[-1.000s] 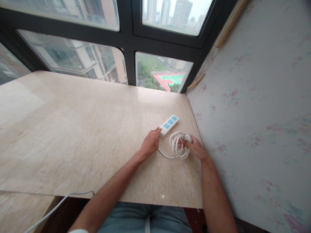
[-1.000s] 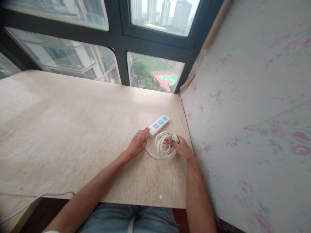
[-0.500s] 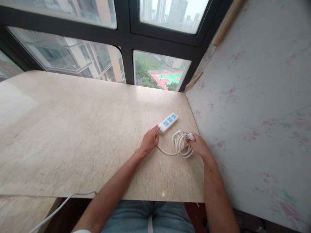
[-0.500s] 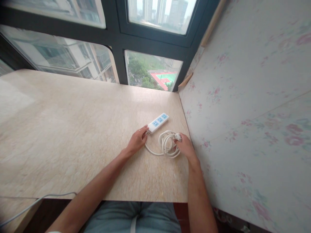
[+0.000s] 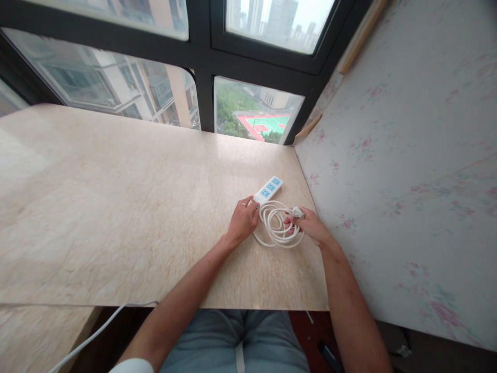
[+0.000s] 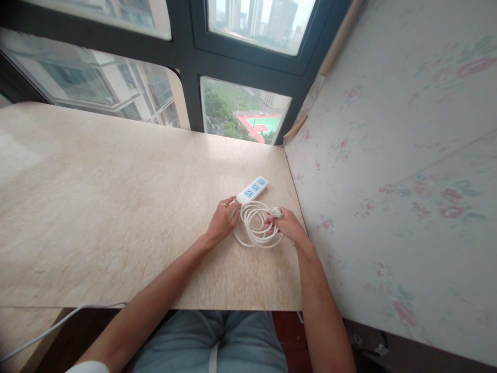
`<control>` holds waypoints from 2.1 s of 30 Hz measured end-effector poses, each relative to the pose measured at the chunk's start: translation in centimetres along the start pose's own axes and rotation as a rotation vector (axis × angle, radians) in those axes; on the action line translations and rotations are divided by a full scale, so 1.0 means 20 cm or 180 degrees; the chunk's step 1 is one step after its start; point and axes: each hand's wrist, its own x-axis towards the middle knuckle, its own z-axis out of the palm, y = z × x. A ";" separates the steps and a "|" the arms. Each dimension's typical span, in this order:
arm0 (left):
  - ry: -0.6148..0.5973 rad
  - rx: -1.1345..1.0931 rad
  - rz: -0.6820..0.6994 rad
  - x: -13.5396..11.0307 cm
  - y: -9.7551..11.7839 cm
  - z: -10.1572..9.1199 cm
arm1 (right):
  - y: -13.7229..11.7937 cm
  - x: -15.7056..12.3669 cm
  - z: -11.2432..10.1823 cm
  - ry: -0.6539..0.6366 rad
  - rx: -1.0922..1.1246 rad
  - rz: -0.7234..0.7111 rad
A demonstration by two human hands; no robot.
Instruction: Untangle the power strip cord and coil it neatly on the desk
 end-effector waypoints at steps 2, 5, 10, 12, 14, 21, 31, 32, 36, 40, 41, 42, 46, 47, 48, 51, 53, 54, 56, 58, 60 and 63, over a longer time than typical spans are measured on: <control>0.0032 -0.0092 -0.0112 0.00 0.02 -0.02 | -0.01 -0.01 0.00 0.0025 0.0157 0.0022; -0.0130 -0.0338 -0.0318 0.01 0.04 -0.04 | -0.03 -0.01 0.00 -0.0029 0.0414 0.0089; -0.0507 -0.0882 -0.0963 0.02 0.07 -0.08 | -0.03 -0.02 0.02 -0.0023 0.0650 0.0156; -0.0655 -0.1194 -0.1314 0.03 0.06 -0.09 | -0.02 -0.03 0.03 0.0008 0.0652 0.0190; -0.0915 -0.1658 -0.1753 0.04 0.05 -0.11 | -0.01 -0.05 0.04 0.0069 0.0577 0.0276; -0.1397 -0.2742 -0.2110 0.06 0.07 -0.16 | 0.02 -0.06 0.11 0.0322 -0.0099 0.0317; -0.1719 -0.3663 -0.2424 0.03 0.06 -0.14 | -0.01 -0.02 0.20 0.0837 -0.1910 -0.0561; -0.1705 -0.3644 -0.2445 0.03 0.06 -0.14 | -0.01 -0.01 0.20 0.0860 -0.2125 -0.0609; -0.1475 -0.3316 -0.2501 0.04 0.07 -0.13 | 0.01 0.03 0.19 0.0938 -0.2363 -0.0563; -0.1275 -0.2658 -0.2430 0.04 0.07 -0.12 | 0.06 0.05 0.16 0.0827 -0.1604 -0.0776; -0.1221 -0.2525 -0.2398 0.03 0.07 -0.11 | 0.07 0.04 0.16 0.0751 -0.1409 -0.0855; -0.1161 -0.2426 -0.2367 0.03 0.07 -0.11 | 0.07 0.04 0.15 0.0678 -0.1260 -0.0928; -0.0947 -0.2221 -0.2287 0.02 0.07 -0.09 | 0.08 0.02 0.14 0.0500 -0.1125 -0.1103; -0.0915 -0.2226 -0.2291 0.02 0.08 -0.09 | 0.08 0.02 0.14 0.0496 -0.1187 -0.1094; -0.0897 -0.2277 -0.2318 0.02 0.08 -0.10 | 0.08 0.02 0.14 0.0500 -0.1270 -0.1061; -0.0977 -0.2666 -0.2446 0.03 0.09 -0.11 | 0.07 0.04 0.16 0.0527 -0.1554 -0.0857; -0.1129 -0.2915 -0.2479 0.03 0.09 -0.12 | 0.07 0.05 0.17 0.0571 -0.1757 -0.0761; -0.1193 -0.2969 -0.2472 0.03 0.09 -0.13 | 0.06 0.06 0.18 0.0606 -0.1865 -0.0731; -0.1280 -0.2993 -0.2418 0.03 0.09 -0.13 | 0.06 0.08 0.20 0.0694 -0.2038 -0.0676; -0.1341 -0.3013 -0.2297 0.02 0.09 -0.13 | 0.06 0.10 0.21 0.0746 -0.2086 -0.0586; -0.1444 -0.3096 -0.2187 0.02 0.08 -0.13 | 0.07 0.12 0.21 0.0742 -0.1944 -0.0535; -0.1593 -0.3291 -0.2171 0.02 0.08 -0.13 | 0.08 0.13 0.21 0.0670 -0.1383 -0.0576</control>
